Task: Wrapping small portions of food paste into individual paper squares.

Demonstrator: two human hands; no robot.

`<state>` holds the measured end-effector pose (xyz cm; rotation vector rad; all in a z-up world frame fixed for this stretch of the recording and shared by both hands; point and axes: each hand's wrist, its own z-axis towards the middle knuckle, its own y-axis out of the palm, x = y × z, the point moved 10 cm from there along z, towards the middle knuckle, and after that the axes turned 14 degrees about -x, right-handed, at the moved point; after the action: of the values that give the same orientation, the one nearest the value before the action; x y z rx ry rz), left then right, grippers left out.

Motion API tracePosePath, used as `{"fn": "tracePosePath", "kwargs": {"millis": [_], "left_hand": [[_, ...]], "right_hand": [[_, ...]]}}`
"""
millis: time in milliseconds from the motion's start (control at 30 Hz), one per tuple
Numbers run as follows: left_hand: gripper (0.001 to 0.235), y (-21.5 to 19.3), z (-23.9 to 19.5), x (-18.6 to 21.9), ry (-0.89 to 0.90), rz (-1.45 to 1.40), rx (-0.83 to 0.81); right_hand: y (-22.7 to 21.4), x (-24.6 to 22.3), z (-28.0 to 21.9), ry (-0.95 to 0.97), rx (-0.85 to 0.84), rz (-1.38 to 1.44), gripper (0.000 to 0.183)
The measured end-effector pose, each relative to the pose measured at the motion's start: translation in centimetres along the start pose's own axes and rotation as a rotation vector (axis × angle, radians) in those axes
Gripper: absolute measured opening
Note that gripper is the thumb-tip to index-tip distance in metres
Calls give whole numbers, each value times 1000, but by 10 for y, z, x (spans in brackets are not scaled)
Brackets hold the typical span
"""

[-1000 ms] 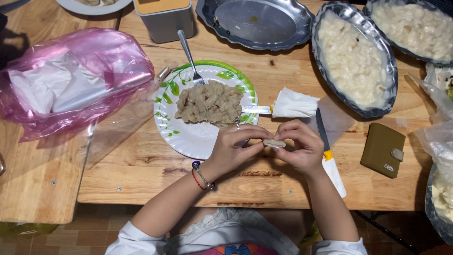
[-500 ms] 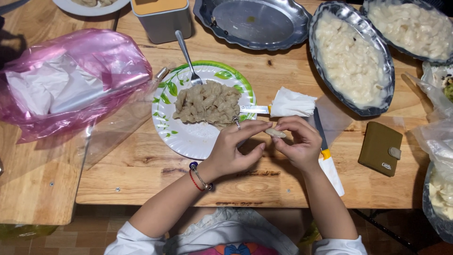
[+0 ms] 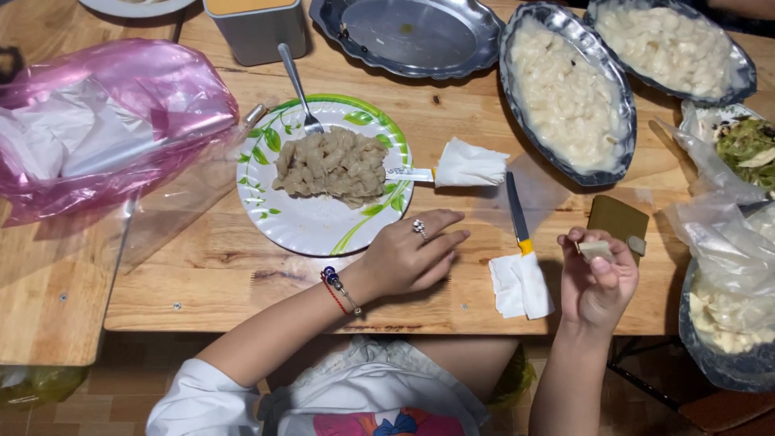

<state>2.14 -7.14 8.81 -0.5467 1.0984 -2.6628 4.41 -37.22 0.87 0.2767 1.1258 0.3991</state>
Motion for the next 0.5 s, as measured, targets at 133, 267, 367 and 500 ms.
{"fn": "tracePosePath", "kwargs": {"millis": [133,267,367,500], "left_hand": [[23,55,9,-1,-101,-4,-69],[37,135,27,-28,-307,-41,-345],[46,199,34,-61,-429,200,-412],[20,261,28,-89,-417,396,-279]], "right_hand": [[-61,22,-42,-44,77,-68,24],[-101,33,-68,-43,189,-202,22],[-121,45,-74,-22,269,-236,22],[-114,44,-75,-1,312,-207,20]]}}
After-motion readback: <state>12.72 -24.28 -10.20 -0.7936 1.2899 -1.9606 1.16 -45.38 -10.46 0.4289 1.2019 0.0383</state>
